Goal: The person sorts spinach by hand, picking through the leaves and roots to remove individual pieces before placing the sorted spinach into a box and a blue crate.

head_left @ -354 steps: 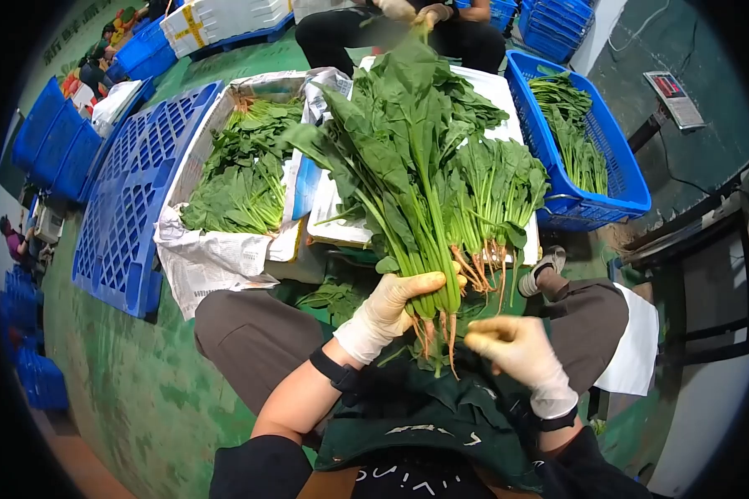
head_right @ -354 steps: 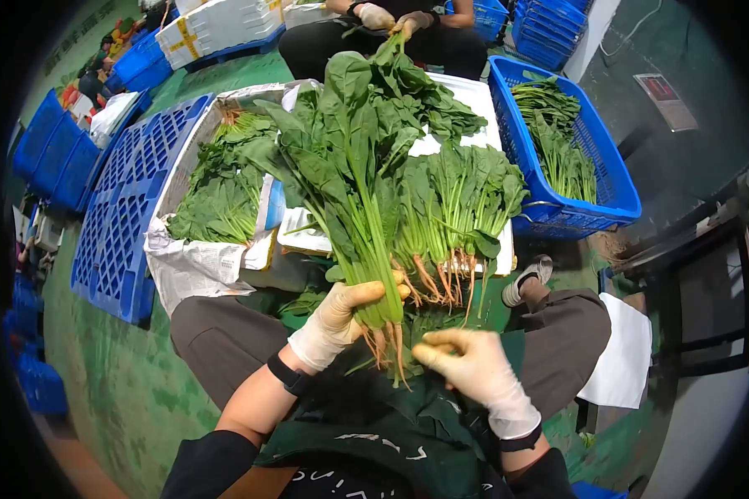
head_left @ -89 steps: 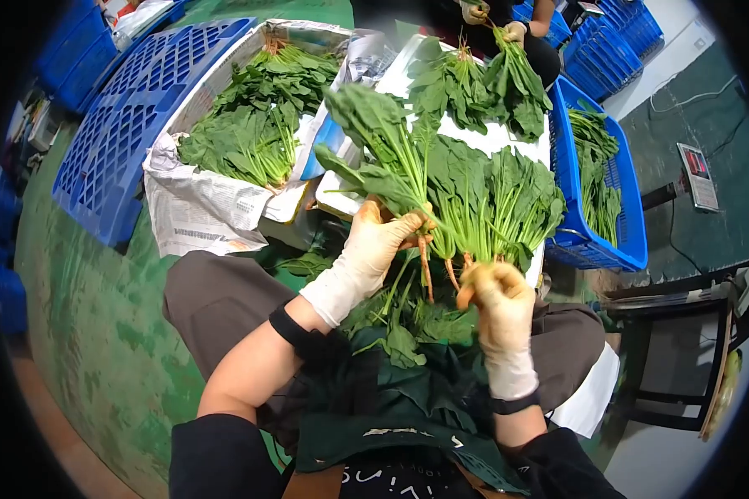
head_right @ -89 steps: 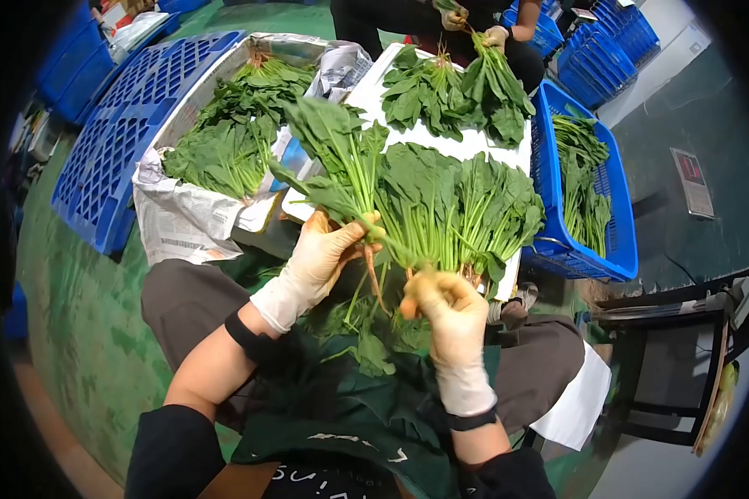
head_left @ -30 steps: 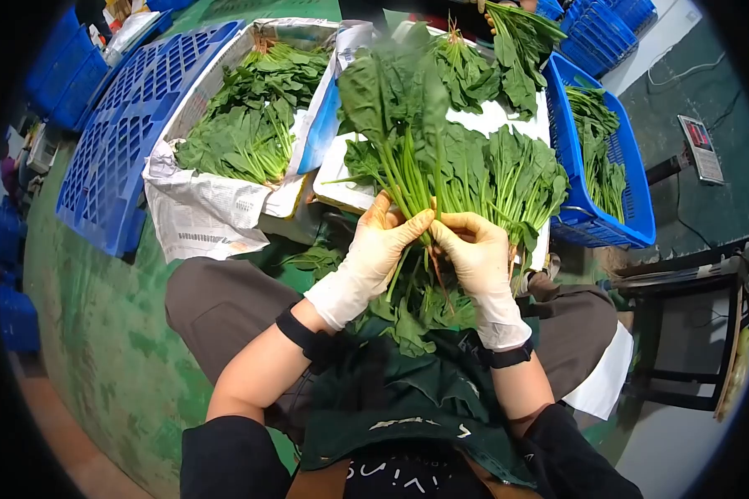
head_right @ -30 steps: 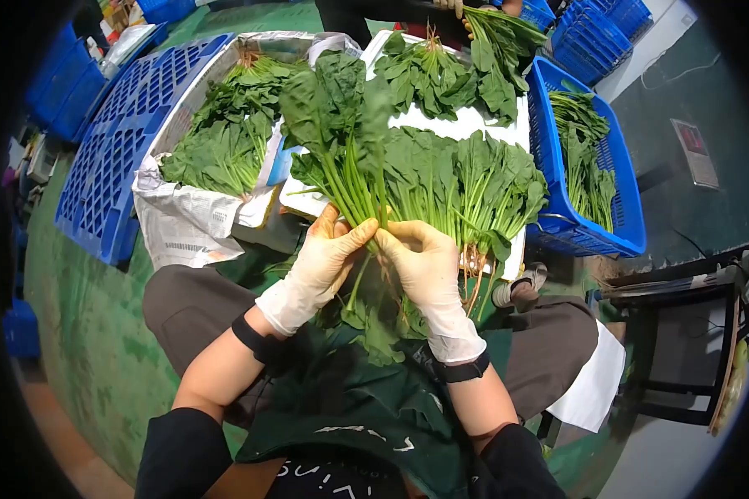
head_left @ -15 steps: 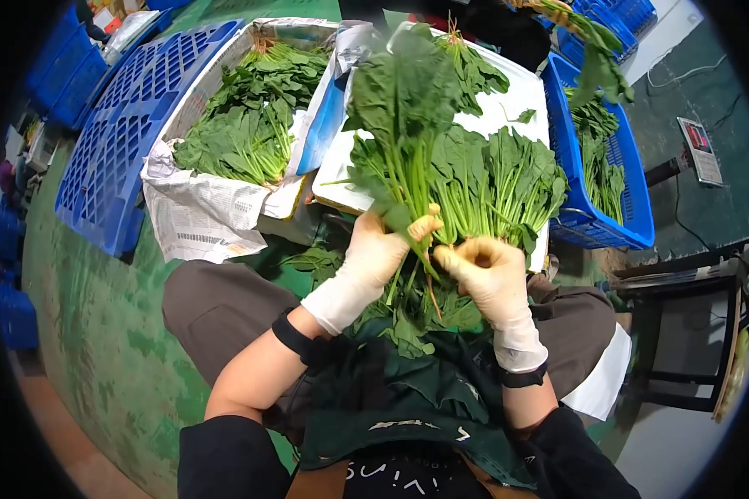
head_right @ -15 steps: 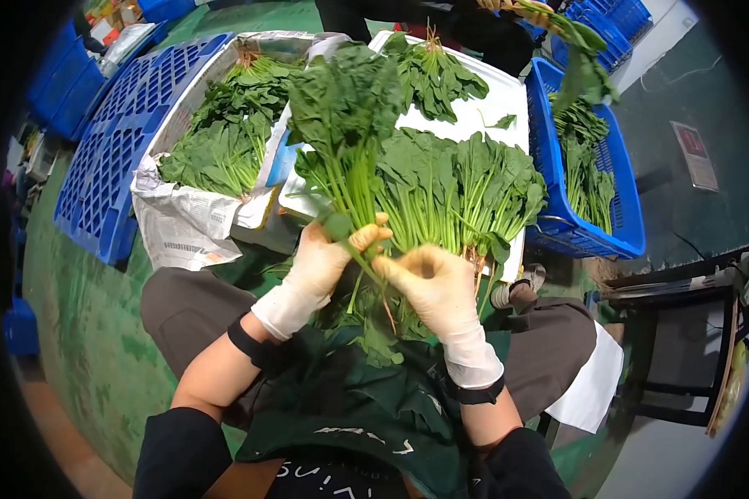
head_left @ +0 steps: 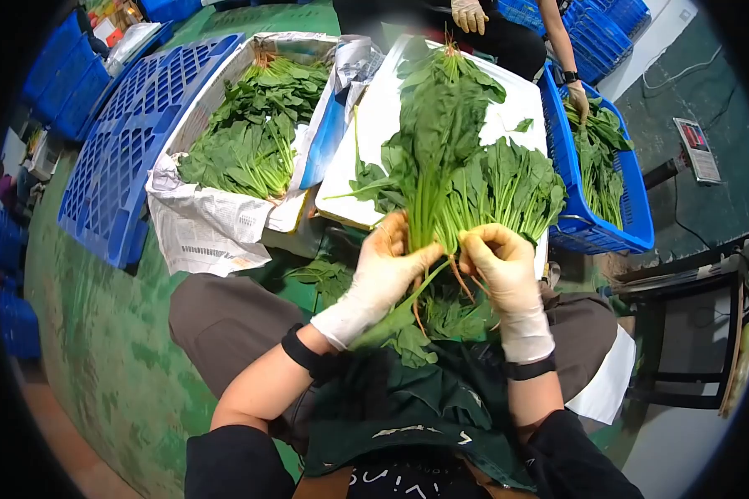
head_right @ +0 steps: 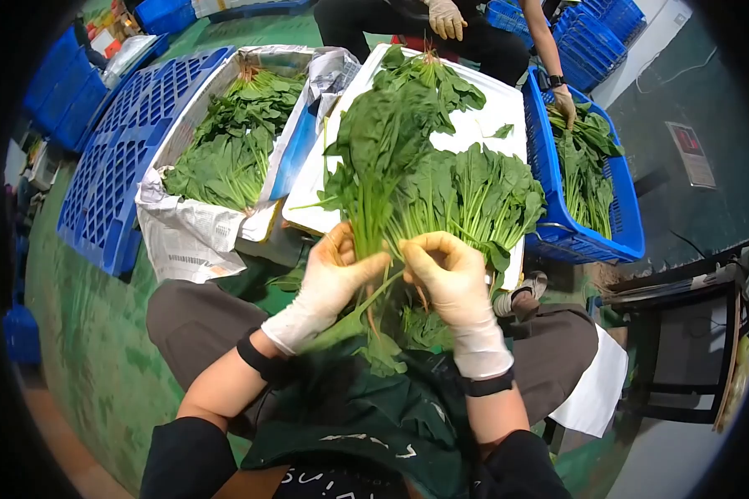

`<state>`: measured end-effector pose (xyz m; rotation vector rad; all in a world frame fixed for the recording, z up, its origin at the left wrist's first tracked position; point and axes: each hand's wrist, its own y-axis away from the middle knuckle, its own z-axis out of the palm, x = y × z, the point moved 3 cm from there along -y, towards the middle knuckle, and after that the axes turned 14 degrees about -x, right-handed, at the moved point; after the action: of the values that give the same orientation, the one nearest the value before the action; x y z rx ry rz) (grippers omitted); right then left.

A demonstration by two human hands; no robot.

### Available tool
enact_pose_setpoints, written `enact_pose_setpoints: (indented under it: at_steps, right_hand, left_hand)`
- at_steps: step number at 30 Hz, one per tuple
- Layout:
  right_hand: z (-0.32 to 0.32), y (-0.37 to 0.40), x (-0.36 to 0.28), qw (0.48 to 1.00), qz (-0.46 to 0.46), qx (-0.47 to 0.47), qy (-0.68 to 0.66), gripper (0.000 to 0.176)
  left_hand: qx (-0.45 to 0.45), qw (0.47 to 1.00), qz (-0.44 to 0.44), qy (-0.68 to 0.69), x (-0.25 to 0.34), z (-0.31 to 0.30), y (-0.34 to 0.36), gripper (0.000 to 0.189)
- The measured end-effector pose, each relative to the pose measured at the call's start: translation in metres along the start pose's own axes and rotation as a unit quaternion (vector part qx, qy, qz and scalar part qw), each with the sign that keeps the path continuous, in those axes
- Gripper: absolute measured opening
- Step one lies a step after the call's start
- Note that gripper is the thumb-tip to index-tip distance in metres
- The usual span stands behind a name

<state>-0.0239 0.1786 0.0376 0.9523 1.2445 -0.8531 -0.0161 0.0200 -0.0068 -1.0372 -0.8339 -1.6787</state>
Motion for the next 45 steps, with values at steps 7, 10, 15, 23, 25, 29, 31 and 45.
enact_pose_setpoints:
  at_steps: [7, 10, 15, 23, 25, 29, 31, 45]
  right_hand:
    - [-0.012, 0.017, -0.005, 0.951, 0.130, -0.245, 0.139, 0.026]
    - [-0.018, -0.012, -0.002, 0.902, 0.040, 0.010, 0.429, 0.035]
    - [-0.006, -0.034, 0.037, 0.700, 0.047, -0.034, 0.712, 0.037]
    - [-0.025, -0.038, 0.020, 0.931, 0.103, 0.049, 0.347, 0.029]
    - [-0.038, -0.041, 0.024, 0.988, 0.115, 0.029, 0.101, 0.022]
    - [-0.037, -0.029, 0.013, 0.991, 0.131, 0.033, 0.004, 0.022]
    - [-0.016, -0.025, 0.018, 0.990, 0.077, 0.068, 0.096, 0.027]
    - [-0.023, -0.052, 0.042, 0.815, 0.130, -0.028, 0.563, 0.035]
  left_hand:
    - [0.100, 0.985, 0.040, 0.132, 0.013, -0.041, -0.016, 0.028]
    - [0.083, 0.973, 0.034, 0.213, -0.004, -0.042, -0.019, 0.025]
    - [0.076, 0.943, -0.085, 0.312, -0.024, -0.050, -0.018, 0.025]
    - [0.168, 0.955, -0.110, 0.217, -0.018, -0.038, -0.011, 0.022]
    - [0.146, 0.959, -0.107, 0.217, -0.024, -0.033, -0.009, 0.025]
    - [0.100, 0.947, -0.114, 0.282, -0.034, -0.011, -0.011, 0.025]
    - [0.107, 0.939, -0.128, 0.302, -0.044, -0.006, -0.016, 0.026]
    - [0.262, 0.936, -0.061, 0.229, -0.049, -0.012, -0.010, 0.022]
